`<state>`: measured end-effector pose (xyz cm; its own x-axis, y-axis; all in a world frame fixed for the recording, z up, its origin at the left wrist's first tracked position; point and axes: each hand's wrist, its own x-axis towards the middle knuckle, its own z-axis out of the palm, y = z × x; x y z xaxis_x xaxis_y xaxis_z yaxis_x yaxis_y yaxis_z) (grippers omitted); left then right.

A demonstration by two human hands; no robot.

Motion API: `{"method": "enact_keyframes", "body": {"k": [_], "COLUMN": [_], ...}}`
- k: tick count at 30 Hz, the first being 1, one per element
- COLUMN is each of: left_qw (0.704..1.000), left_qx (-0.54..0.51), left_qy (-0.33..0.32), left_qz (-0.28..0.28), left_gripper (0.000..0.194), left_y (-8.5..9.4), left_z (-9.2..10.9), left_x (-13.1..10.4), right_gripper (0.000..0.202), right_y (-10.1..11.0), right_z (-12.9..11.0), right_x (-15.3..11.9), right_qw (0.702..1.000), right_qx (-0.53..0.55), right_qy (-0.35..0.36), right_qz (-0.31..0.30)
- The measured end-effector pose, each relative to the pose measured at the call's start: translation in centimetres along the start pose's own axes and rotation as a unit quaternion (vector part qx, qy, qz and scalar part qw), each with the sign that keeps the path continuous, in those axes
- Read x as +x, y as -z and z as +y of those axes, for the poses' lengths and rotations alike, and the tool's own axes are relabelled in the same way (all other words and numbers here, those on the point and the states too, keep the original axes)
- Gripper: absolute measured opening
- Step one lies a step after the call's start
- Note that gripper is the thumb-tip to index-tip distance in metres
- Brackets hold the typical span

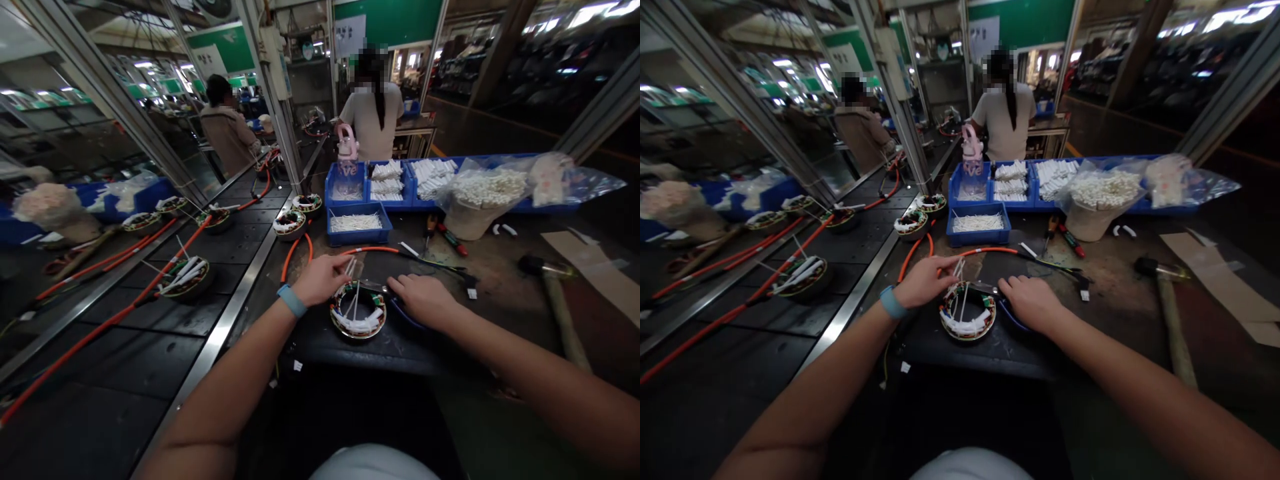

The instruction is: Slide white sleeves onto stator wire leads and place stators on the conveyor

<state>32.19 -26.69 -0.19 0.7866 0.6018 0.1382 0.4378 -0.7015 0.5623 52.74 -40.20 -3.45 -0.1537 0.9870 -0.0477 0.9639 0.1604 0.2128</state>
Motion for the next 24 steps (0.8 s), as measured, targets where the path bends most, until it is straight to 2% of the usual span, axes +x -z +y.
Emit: {"method": "enact_keyframes", "body": {"k": [3,5,7,9,10,13,14,15,16,19,21,22,24], "left_qw": [0.995,0.995,0.999,0.999,0.994,0.95,0.934,0.928,0.933,0.973,0.985,0.988,0.991], "left_qx": [0.039,0.044,0.024,-0.028,-0.064,-0.172,-0.199,-0.219,-0.227,-0.199,-0.164,-0.149,-0.128], "left_qy": [-0.076,-0.077,-0.044,-0.017,-0.006,0.058,0.085,0.108,0.121,0.09,0.051,0.038,0.027], "left_qz": [-0.042,-0.044,-0.019,0.037,0.086,0.254,0.283,0.282,0.25,0.076,-0.01,-0.026,-0.012], "left_gripper": [0.023,0.017,0.015,0.014,0.014,0.02,0.022,0.023,0.024,0.027,0.024,0.02,0.015], "left_y": [0.1,0.0,-0.1,-0.2,-0.1,0.2,0.3,0.5,0.6,0.8,0.7,0.7,0.6], "left_z": [0.5,0.7,0.6,0.2,-0.2,-1.5,-1.9,-2.2,-2.4,-2.3,-1.7,-1.5,-1.2], "left_x": [0.5,0.5,0.2,-0.3,-0.6,-1.4,-1.6,-1.8,-1.9,-1.9,-1.7,-1.6,-1.4], "right_gripper": [0.026,0.025,0.027,0.029,0.03,0.033,0.033,0.032,0.031,0.028,0.026,0.026,0.025], "right_y": [0.6,0.5,0.1,-0.5,-0.8,-1.0,-0.9,-0.6,-0.2,1.3,2.2,2.4,2.5], "right_z": [-0.3,-0.3,-0.1,0.3,0.5,0.9,0.9,0.8,0.6,-0.4,-1.0,-1.2,-1.2], "right_x": [1.3,1.6,1.5,1.0,0.7,0.0,-0.1,0.0,0.3,1.5,2.3,2.6,2.8], "right_qw": [0.999,0.999,0.998,0.999,0.999,1.0,1.0,0.999,0.999,0.998,0.996,0.995,0.994], "right_qx": [-0.013,-0.019,-0.019,-0.013,-0.01,-0.008,-0.009,-0.011,-0.013,-0.024,-0.032,-0.038,-0.047], "right_qy": [0.032,0.048,0.052,0.041,0.032,0.02,0.023,0.03,0.038,0.064,0.084,0.092,0.101], "right_qz": [0.002,-0.003,-0.016,-0.029,-0.03,-0.019,-0.014,-0.01,-0.008,-0.008,-0.012,-0.014,-0.019]}}
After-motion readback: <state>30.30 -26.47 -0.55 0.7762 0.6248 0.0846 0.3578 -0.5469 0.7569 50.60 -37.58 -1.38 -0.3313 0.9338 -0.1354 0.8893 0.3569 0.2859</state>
